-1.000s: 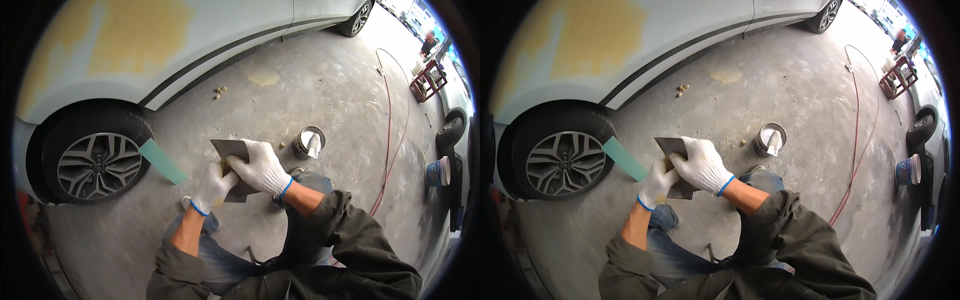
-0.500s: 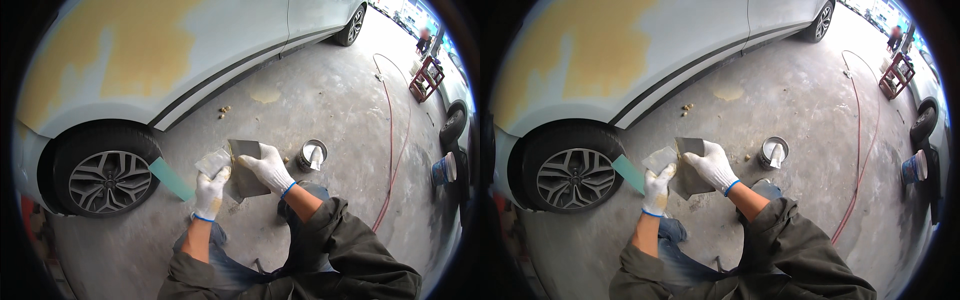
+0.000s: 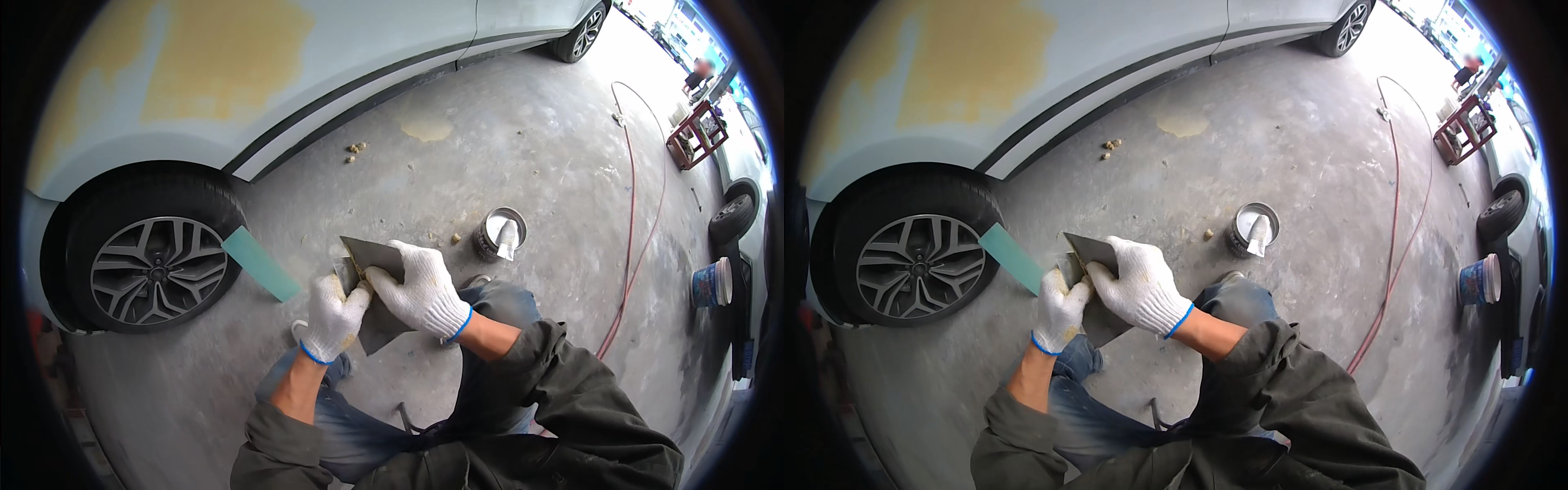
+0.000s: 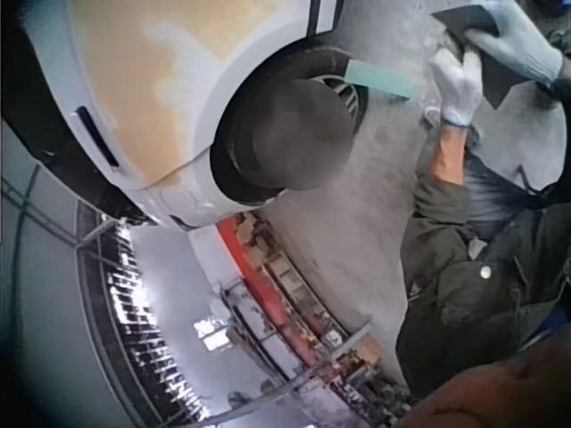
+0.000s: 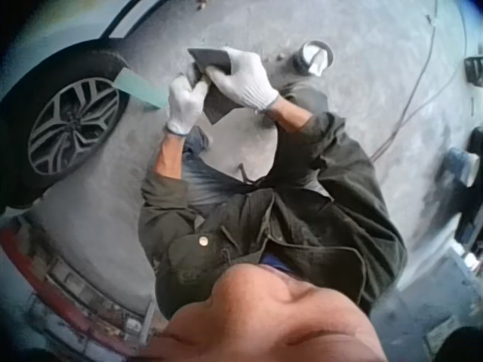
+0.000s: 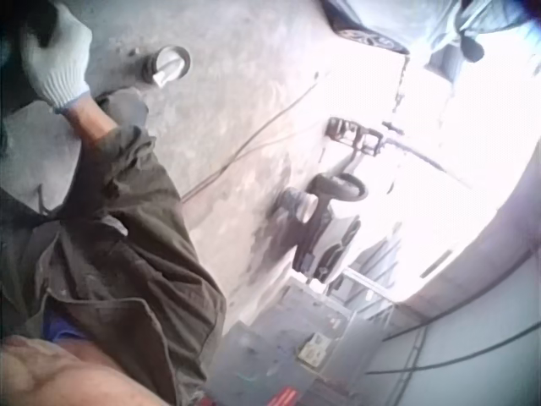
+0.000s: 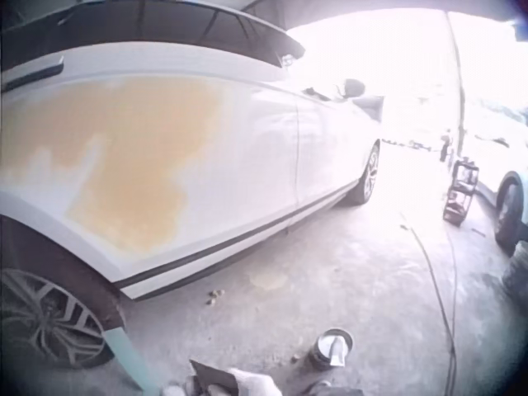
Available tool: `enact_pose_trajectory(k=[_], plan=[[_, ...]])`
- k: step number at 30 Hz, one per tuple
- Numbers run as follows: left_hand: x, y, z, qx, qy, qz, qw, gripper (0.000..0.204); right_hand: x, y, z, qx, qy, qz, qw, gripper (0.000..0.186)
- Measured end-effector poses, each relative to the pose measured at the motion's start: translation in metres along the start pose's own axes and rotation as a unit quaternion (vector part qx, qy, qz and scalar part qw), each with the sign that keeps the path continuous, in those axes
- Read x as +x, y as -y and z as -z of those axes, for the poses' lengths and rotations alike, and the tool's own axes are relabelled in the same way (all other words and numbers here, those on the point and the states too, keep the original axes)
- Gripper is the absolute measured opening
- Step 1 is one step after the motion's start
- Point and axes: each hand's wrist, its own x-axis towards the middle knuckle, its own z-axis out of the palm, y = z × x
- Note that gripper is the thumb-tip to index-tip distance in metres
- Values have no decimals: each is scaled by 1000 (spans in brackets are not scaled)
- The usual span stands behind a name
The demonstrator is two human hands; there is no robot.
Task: The person kneels beside a white car and uses a sanding block to smooth a yellow filler patch on the side panel. They repeatedly scrape filler from the sanding block with a metal scraper, then continue sanding the panel in long strokes.
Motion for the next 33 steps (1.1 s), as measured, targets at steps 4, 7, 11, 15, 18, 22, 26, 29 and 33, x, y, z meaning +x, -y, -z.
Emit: enact_pose_trajectory(k=[4, 7, 11, 15, 18, 22, 26, 29, 33], plan=[[1, -2, 6, -2, 79, -35, 996, 23, -1, 0, -2, -56, 42, 45, 997, 24], [-1, 22, 7, -18, 148, 53, 987, 26, 2, -8, -1, 30, 83, -1, 996, 27], [0, 5, -6, -48, 12, 38, 998, 20, 13, -9, 7, 109, 27, -41, 993, 37], [9, 26, -4, -205, -159, 31, 965, 8, 20, -28, 7, 172, -51, -68, 981, 36], [12, 19, -4, -293, -207, -4, 934, 8, 18, -25, 14, 268, -6, -168, 949, 30], [11, 19, 8, -235, -149, -28, 960, 18, 18, -10, 30, 336, 38, -239, 910, 28], [12, 5, 8, -52, -110, -101, 987, 20, 21, -15, 32, 291, 90, -248, 920, 34], [9, 3, 9, 73, -37, -77, 994, 19, 17, -5, 35, 233, 153, -213, 936, 37], [13, 28, 10, -164, -56, 9, 985, 17, 16, -14, 26, 211, 60, -153, 963, 34]])
